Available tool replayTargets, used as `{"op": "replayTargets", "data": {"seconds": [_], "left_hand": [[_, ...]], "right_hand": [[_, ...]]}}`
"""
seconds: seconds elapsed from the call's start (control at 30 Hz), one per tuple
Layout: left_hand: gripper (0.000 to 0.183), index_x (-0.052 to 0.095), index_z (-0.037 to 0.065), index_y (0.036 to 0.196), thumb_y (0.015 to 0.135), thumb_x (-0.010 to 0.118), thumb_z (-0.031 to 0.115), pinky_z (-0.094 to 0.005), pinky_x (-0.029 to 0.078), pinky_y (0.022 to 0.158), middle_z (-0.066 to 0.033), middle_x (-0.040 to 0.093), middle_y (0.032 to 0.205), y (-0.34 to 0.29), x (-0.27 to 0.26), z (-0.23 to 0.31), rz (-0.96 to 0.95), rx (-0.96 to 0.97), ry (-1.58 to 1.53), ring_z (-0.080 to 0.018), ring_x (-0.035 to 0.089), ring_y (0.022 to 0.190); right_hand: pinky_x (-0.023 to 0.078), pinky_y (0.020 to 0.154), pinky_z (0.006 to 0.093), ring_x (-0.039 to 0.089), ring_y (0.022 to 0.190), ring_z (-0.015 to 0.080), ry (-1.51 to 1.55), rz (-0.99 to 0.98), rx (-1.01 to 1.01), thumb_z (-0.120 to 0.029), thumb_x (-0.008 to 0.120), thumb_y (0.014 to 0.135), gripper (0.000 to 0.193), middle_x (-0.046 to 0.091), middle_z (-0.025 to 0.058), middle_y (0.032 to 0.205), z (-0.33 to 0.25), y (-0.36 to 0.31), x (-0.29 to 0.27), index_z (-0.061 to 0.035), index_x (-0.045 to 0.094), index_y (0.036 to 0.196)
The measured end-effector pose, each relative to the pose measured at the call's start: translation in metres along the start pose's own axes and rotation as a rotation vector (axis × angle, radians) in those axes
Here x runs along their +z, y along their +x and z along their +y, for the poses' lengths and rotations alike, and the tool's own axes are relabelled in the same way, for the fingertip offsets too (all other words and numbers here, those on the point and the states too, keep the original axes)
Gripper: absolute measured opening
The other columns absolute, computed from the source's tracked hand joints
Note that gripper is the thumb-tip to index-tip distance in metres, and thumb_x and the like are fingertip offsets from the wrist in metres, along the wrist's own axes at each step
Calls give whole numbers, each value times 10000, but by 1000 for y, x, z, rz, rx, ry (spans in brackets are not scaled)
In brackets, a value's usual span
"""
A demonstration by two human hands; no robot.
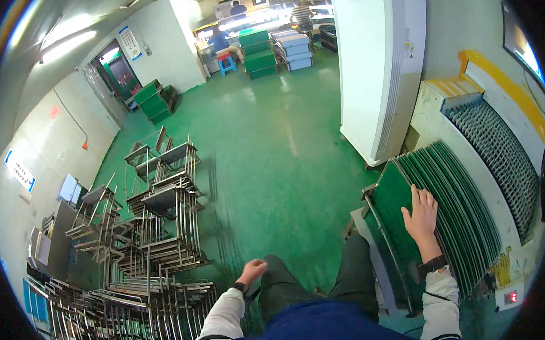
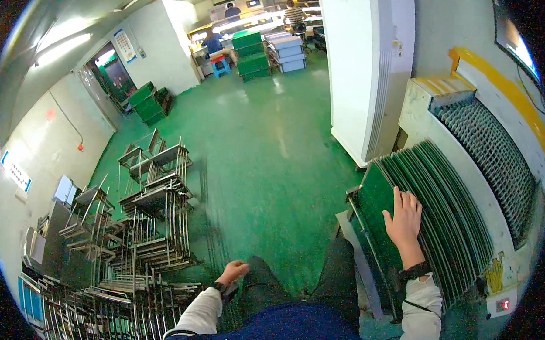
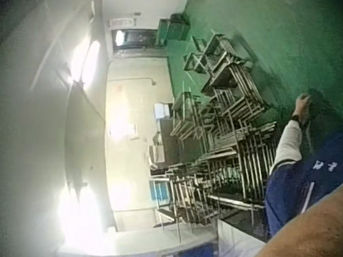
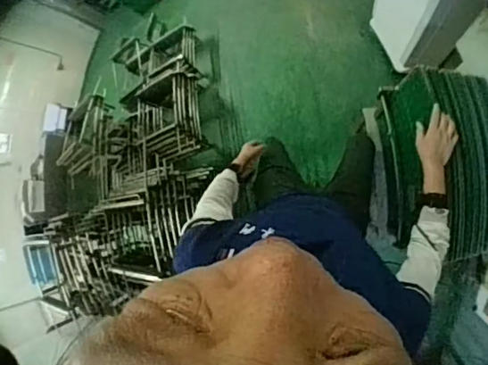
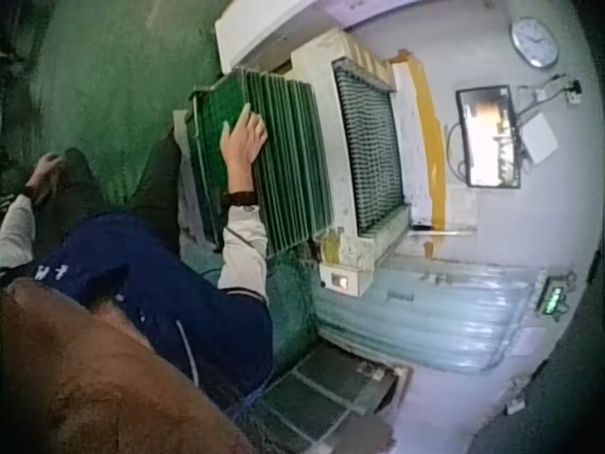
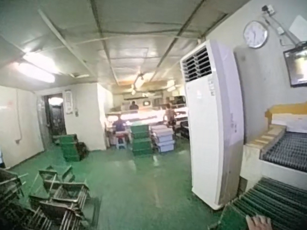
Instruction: The recorder picks up a stack of green circuit board panels and feeds them one by one into a processing machine.
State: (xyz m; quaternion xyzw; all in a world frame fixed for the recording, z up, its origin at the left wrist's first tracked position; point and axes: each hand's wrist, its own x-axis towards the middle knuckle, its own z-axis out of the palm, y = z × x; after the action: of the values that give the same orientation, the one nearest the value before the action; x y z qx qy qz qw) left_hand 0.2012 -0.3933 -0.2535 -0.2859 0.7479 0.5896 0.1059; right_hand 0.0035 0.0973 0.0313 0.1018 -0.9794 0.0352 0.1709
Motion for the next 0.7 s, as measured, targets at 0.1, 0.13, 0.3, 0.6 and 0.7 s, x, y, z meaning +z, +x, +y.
{"op": "replayTargets", "data": {"seconds": [0.1,0.13,0.3,0.6,0.7], "left_hand": [[352,600,17,1081,820,624,253,-247,460,656,-29,621,861,16,45,46,-470,-7,-2,-86,555,752],[401,578,13,1132,816,624,255,-244,459,663,-27,616,876,20,67,56,-638,-48,56,-79,550,769],[432,558,161,1238,835,617,307,-343,464,798,-18,599,1133,42,140,18,-1221,-58,854,-156,548,1000],[324,633,142,1070,827,512,319,-458,458,784,-98,647,1042,-11,162,61,-1271,351,1297,-266,615,924],[343,620,167,1116,827,523,323,-446,466,776,-67,643,1061,-11,168,75,-1310,209,1256,-247,611,919]], "right_hand": [[275,1015,455,369,1215,311,20,42,-12,-261,670,765,701,450,148,1260,-1,-1,2,-32,355,1348],[275,1015,455,369,1215,311,17,46,-2,-261,670,765,701,450,148,1260,0,-1,2,-32,355,1348],[293,983,461,381,1196,310,64,79,-84,-300,660,763,689,473,148,1231,-21,10,1,-19,382,1328],[298,978,462,398,1177,319,62,99,-89,-302,664,756,682,492,159,1203,-15,7,1,-5,403,1312],[298,977,472,402,1175,326,55,103,-76,-299,664,757,674,498,167,1194,-5,4,2,-2,409,1305]]}}
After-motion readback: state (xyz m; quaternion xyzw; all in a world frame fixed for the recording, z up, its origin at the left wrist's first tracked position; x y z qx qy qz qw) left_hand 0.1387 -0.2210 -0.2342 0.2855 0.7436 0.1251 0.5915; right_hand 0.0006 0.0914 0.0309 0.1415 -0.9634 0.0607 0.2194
